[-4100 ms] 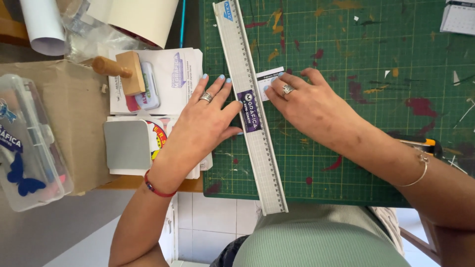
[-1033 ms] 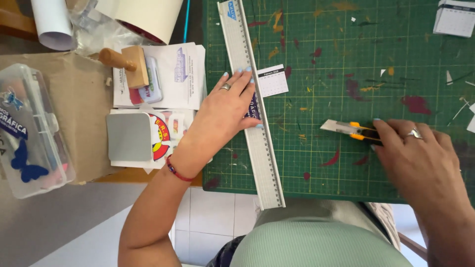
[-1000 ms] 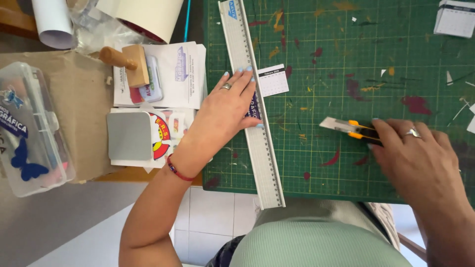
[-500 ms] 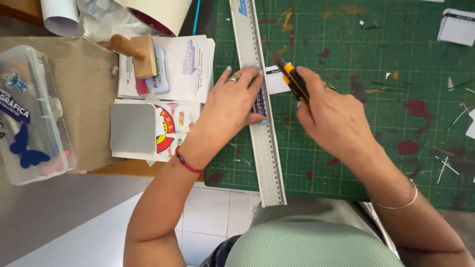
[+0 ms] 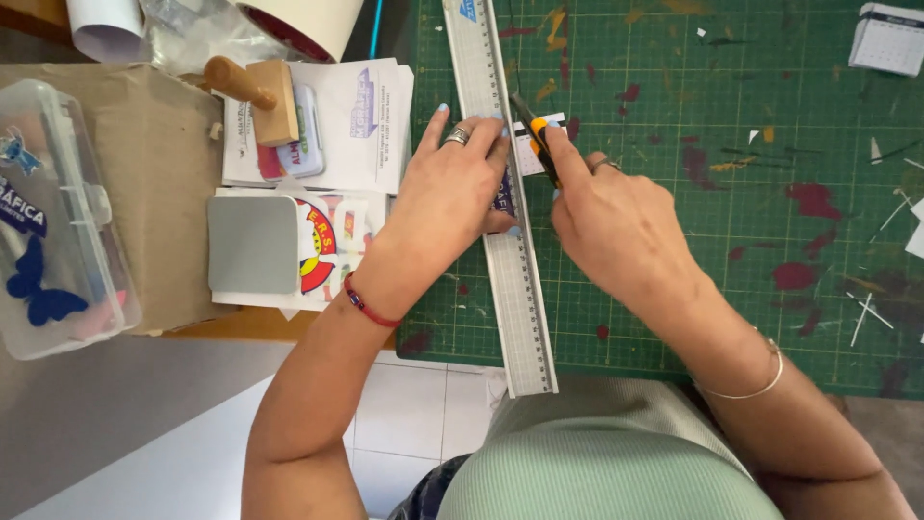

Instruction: Using a ruler and a utility knife to precisely cut and trim printed calendar cards on a cutting mat.

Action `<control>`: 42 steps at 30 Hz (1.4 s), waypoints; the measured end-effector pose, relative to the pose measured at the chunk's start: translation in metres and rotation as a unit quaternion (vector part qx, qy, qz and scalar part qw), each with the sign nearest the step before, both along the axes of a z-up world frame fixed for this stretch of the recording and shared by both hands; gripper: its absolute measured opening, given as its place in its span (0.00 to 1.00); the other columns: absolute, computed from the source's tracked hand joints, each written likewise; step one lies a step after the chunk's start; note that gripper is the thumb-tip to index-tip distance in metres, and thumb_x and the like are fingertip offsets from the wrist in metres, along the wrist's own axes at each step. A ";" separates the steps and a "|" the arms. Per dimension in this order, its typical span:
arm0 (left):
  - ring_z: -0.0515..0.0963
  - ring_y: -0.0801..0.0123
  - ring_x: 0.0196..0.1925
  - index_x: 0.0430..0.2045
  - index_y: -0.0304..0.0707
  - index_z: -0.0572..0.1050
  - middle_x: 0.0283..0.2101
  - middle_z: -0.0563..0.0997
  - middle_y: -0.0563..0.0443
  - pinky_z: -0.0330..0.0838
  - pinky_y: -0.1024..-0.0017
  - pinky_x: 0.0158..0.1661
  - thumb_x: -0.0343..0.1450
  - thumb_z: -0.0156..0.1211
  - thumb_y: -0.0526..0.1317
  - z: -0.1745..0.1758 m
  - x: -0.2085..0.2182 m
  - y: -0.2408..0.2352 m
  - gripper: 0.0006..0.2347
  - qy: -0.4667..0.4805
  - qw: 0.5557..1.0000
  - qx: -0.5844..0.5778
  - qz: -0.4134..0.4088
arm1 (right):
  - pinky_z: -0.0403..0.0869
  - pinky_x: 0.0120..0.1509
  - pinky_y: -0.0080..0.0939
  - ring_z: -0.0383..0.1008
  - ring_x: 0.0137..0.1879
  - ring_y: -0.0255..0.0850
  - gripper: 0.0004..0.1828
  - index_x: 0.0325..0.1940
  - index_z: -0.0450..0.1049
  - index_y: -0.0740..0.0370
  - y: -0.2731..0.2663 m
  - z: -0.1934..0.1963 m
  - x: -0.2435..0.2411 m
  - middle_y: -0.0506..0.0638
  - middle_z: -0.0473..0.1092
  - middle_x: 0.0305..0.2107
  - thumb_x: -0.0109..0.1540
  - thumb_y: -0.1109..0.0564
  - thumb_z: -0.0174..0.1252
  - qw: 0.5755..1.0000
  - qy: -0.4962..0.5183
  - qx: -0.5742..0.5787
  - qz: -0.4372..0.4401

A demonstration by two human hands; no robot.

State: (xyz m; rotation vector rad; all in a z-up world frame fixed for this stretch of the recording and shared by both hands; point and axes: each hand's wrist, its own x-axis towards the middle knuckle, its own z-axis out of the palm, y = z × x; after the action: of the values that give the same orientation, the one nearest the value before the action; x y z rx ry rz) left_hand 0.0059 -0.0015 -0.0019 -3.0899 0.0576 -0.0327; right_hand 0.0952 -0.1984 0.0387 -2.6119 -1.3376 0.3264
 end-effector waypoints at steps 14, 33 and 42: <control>0.65 0.42 0.77 0.65 0.24 0.70 0.76 0.63 0.27 0.60 0.51 0.73 0.63 0.79 0.59 -0.009 0.003 0.006 0.42 0.033 0.994 -0.102 0.003 | 0.68 0.17 0.59 0.74 0.21 0.59 0.36 0.83 0.56 0.65 0.000 0.004 0.001 0.58 0.73 0.28 0.70 0.57 0.51 0.997 -0.049 -0.022 0.059; 0.68 0.45 0.76 0.67 0.26 0.70 0.75 0.64 0.25 0.61 0.55 0.73 0.62 0.76 0.60 -0.023 0.007 0.000 0.43 0.033 0.999 -0.018 0.010 | 0.61 0.14 0.47 0.69 0.13 0.46 0.37 0.81 0.65 0.61 0.002 -0.027 -0.021 0.50 0.72 0.25 0.65 0.58 0.53 0.979 -0.198 0.003 0.039; 0.70 0.48 0.75 0.65 0.26 0.72 0.75 0.67 0.28 0.62 0.56 0.73 0.59 0.76 0.62 -0.035 0.012 -0.003 0.45 0.026 0.999 0.009 0.025 | 0.58 0.15 0.43 0.65 0.13 0.39 0.42 0.83 0.66 0.57 -0.009 -0.038 -0.036 0.47 0.73 0.25 0.60 0.57 0.53 0.959 -0.279 -0.022 0.043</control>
State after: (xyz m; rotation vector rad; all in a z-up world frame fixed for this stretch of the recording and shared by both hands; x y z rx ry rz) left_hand 0.0178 -0.0050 -0.0367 -3.0733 -0.0161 0.0501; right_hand 0.0594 -0.2077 0.0012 -2.8040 -1.6138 -0.4132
